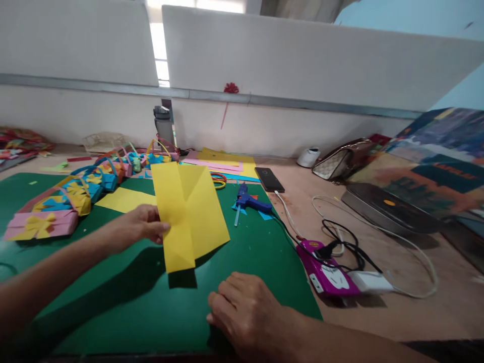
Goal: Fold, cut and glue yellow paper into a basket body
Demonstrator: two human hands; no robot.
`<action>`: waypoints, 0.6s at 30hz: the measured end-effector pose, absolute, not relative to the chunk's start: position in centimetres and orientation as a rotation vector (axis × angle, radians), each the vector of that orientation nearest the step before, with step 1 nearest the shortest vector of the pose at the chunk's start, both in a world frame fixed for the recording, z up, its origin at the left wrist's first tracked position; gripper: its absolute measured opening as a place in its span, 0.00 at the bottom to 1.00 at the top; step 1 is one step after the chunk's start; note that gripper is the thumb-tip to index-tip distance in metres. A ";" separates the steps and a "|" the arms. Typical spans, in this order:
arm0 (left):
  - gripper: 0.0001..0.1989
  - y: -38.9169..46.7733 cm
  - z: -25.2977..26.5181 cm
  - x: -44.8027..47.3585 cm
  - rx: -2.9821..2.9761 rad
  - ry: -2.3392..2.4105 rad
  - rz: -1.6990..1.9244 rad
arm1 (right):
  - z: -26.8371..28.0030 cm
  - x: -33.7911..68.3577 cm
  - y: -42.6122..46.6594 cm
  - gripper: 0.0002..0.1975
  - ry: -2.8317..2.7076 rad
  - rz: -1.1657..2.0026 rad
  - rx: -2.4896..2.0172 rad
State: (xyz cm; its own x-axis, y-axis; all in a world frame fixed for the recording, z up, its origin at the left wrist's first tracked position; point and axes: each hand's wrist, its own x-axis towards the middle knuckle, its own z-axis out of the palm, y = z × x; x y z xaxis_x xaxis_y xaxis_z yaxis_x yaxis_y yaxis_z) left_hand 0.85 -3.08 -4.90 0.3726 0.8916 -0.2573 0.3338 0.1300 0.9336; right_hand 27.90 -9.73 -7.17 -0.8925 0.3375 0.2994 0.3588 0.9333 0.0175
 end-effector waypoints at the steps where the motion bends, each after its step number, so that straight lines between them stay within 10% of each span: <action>1: 0.14 -2.1 -4.1 0.0 1.536 1.139 0.519 | -7.1 28.2 -9.5 0.10 -2.760 -0.080 -0.490; 18: 0.09 3.7 -6.8 4.9 2.363 1.027 0.099 | -8.2 31.7 -8.9 0.24 -2.786 -0.122 -0.436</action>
